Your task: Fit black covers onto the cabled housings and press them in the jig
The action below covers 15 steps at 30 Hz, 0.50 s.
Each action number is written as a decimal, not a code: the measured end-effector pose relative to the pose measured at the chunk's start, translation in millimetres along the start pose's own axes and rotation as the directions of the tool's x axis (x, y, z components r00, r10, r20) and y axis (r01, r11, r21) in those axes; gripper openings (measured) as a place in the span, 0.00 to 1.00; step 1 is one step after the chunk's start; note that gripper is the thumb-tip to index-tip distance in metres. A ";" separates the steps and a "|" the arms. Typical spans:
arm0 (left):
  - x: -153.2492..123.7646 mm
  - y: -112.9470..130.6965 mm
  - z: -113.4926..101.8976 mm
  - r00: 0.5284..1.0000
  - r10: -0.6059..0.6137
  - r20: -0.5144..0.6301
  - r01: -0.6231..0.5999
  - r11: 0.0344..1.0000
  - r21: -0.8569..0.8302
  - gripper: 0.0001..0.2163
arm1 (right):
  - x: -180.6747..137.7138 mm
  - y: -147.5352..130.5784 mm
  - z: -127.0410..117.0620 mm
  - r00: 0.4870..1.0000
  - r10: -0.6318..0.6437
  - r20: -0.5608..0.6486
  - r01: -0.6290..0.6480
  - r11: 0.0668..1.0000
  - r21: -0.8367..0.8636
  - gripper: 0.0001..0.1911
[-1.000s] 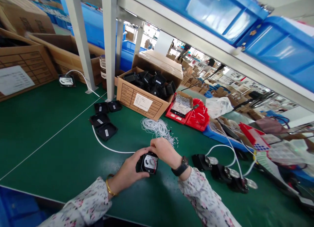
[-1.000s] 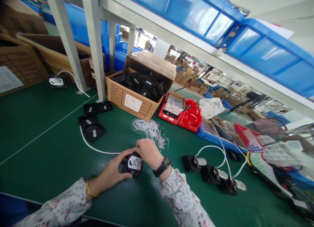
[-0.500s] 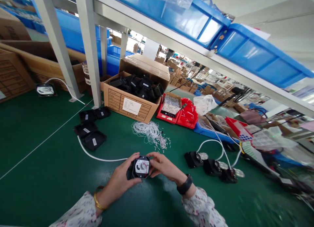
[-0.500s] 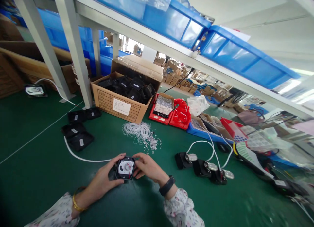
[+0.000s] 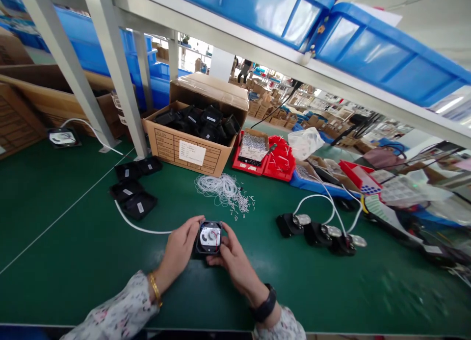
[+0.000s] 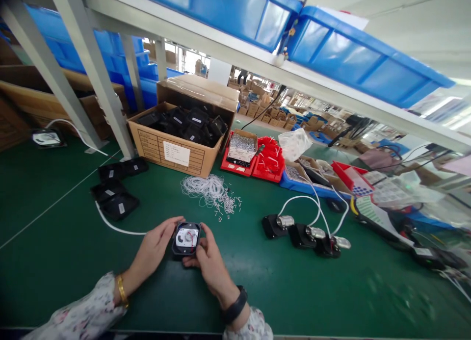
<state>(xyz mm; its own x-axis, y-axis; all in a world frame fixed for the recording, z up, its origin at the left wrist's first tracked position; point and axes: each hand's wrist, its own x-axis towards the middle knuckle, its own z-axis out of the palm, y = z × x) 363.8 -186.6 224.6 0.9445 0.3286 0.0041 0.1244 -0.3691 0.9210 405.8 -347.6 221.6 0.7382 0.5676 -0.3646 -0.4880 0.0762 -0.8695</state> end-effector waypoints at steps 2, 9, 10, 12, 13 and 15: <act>10.2 8.6 -2.9 0.999 -0.036 0.004 0.036 0.999 0.018 0.14 | -1.8 0.3 -0.4 1.000 0.003 0.006 -0.003 1.000 0.018 0.38; 13.5 6.1 -9.1 0.987 -0.004 0.160 0.035 0.982 -0.188 0.15 | -4.0 0.2 -0.3 1.000 0.005 0.025 -0.006 0.999 0.054 0.40; 10.5 3.1 -9.3 0.983 0.009 0.184 0.030 0.978 -0.206 0.17 | -3.9 0.0 -0.3 1.000 0.007 0.023 -0.008 0.998 0.057 0.40; 4.7 -1.8 -9.2 0.976 0.028 0.216 0.016 0.980 -0.199 0.22 | -3.9 -1.1 -0.3 1.000 0.009 0.018 -0.010 0.998 0.063 0.40; 2.1 -3.2 -9.1 0.973 0.032 0.226 0.009 0.984 -0.180 0.24 | -4.0 -2.0 -0.2 1.000 0.008 0.015 -0.009 0.998 0.067 0.40; -1.9 -3.4 -8.5 0.973 0.032 0.230 0.000 0.991 -0.135 0.28 | -4.2 -4.3 0.6 1.000 0.009 0.013 -0.010 0.997 0.073 0.41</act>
<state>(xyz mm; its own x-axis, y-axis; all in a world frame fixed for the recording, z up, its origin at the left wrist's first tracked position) 359.0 -178.6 224.7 0.9925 0.1084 -0.0563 0.0818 -0.2483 0.9652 404.5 -349.8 227.1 0.7277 0.5789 -0.3679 -0.5280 0.1304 -0.8392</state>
